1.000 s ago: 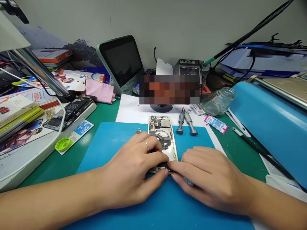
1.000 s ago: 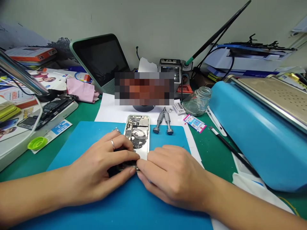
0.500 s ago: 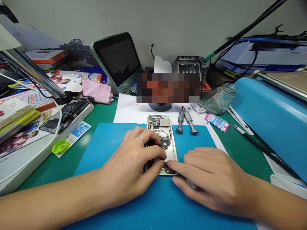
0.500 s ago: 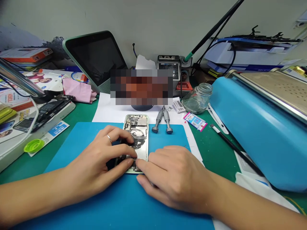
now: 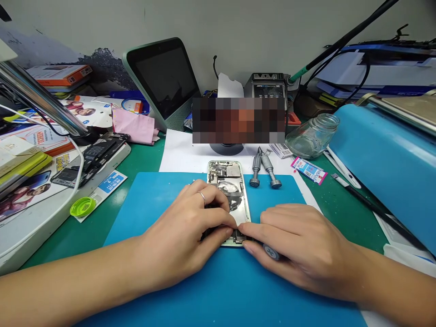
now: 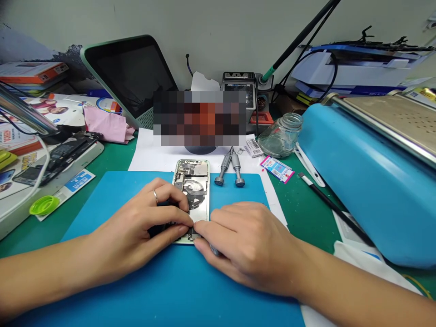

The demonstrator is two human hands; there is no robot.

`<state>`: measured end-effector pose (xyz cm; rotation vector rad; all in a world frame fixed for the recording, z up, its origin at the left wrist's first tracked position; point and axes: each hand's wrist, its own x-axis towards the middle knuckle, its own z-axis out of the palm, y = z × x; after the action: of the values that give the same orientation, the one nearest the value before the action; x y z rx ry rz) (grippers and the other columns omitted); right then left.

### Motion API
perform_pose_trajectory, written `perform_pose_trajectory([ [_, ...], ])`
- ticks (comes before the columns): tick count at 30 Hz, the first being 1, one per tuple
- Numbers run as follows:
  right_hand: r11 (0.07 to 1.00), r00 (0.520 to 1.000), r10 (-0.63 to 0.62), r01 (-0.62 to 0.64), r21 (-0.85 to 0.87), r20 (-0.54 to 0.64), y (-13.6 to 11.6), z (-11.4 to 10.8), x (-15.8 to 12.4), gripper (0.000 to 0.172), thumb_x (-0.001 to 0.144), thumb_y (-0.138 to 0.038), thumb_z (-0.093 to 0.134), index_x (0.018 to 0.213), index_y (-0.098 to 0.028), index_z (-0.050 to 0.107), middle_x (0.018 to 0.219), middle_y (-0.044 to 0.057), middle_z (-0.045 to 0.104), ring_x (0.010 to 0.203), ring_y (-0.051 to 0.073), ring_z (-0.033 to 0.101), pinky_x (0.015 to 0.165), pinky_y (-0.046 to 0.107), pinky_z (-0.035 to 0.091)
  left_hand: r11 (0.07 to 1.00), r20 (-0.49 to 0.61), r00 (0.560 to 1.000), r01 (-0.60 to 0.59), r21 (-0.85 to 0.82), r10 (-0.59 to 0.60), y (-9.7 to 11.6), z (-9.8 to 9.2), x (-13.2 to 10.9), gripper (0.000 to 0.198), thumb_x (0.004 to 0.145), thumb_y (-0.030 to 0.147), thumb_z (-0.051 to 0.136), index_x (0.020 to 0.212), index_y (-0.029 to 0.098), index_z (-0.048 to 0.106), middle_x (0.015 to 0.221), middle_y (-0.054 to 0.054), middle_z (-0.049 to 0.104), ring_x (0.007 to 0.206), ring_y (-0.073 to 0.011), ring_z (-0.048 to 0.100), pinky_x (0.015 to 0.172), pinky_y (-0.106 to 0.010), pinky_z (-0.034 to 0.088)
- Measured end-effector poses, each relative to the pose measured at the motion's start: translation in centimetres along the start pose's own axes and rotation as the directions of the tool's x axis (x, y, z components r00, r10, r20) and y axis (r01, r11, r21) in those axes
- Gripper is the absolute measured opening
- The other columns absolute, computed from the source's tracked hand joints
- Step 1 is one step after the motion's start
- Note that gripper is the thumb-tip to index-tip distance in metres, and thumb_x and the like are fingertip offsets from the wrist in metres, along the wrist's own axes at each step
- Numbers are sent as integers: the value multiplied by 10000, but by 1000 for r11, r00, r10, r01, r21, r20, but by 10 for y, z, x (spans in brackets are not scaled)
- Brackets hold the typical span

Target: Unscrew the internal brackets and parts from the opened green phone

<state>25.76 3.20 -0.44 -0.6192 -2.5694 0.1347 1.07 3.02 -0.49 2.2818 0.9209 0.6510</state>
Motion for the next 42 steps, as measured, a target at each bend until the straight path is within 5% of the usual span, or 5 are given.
perform_pose_trajectory([
  [12, 1000, 1000, 31, -31, 7, -6, -1, 0, -3, 128, 1015, -193, 614, 992, -162, 736, 657, -15, 625, 565, 128, 532, 548, 312, 347, 999, -25, 999, -31, 11, 31, -1, 4, -2, 154, 1056, 158, 580, 1056, 217, 723, 1090, -35, 648, 1027, -199, 543, 891, -386, 458],
  [19, 998, 998, 56, -57, 13, 40, -1, 0, -2, 175, 1034, -204, 583, 939, -176, 727, 659, -22, 608, 570, 128, 534, 548, 324, 352, 981, 17, 986, -165, 102, 165, 1, 2, -5, 240, 1017, 80, 541, 1138, 219, 694, 1075, -35, 724, 988, -220, 576, 867, -412, 452],
  [29, 997, 997, 61, -63, 42, 43, 0, 0, -1, 168, 1027, -189, 574, 959, -173, 727, 657, -26, 579, 571, 131, 508, 553, 327, 330, 924, 81, 952, -307, 230, 296, 9, -2, -9, 171, 963, 127, 554, 1008, 133, 718, 1064, -93, 728, 912, -245, 599, 822, -448, 490],
  [42, 976, 987, 135, -148, 159, 89, 4, 1, 5, 171, 1032, -182, 580, 965, -173, 736, 682, -26, 620, 584, 112, 529, 572, 284, 329, 949, 72, 965, -263, 176, 254, 6, -1, -9, 247, 965, 99, 533, 1063, 136, 757, 1095, -76, 737, 936, -243, 589, 829, -444, 465],
])
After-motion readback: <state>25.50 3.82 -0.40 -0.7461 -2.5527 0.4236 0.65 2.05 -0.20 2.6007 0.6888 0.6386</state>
